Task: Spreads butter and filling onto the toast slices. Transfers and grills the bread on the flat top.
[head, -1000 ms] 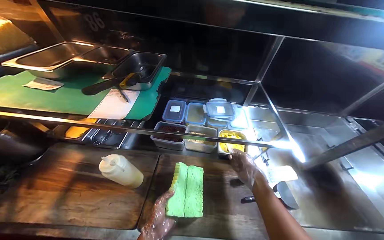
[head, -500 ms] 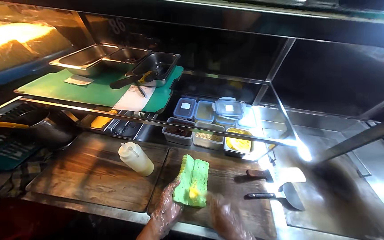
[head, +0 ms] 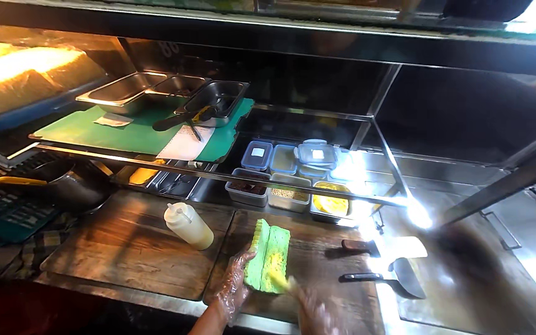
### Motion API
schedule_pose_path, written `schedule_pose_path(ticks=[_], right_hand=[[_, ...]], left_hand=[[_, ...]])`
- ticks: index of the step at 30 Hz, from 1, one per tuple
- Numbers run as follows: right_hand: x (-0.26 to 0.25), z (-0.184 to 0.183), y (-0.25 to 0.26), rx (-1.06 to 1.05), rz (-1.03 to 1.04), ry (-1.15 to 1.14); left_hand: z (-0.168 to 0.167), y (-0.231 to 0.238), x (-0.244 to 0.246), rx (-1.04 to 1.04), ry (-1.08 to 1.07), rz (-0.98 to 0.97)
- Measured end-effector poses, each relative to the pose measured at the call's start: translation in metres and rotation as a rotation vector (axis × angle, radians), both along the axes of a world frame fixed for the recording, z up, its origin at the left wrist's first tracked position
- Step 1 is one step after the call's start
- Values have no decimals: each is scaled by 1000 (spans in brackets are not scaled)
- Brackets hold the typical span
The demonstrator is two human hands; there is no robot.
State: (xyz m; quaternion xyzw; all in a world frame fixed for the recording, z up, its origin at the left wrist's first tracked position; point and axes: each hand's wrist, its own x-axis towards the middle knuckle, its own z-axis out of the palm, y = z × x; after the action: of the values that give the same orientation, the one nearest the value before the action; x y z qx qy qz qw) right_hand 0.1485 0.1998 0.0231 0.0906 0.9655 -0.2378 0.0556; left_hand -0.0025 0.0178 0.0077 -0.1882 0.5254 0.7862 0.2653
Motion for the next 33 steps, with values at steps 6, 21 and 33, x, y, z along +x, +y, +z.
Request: schedule_pose_path(ticks=[6, 21, 33], right_hand=[[-25, -18, 9, -7, -156, 8], [0, -5, -21, -293, -48, -31], [-70, -22, 14, -219, -73, 51]], left_hand=[[3, 4, 4, -51, -5, 19], [-7, -2, 3, 67, -58, 44], [-4, -2, -2, 15, -25, 11]])
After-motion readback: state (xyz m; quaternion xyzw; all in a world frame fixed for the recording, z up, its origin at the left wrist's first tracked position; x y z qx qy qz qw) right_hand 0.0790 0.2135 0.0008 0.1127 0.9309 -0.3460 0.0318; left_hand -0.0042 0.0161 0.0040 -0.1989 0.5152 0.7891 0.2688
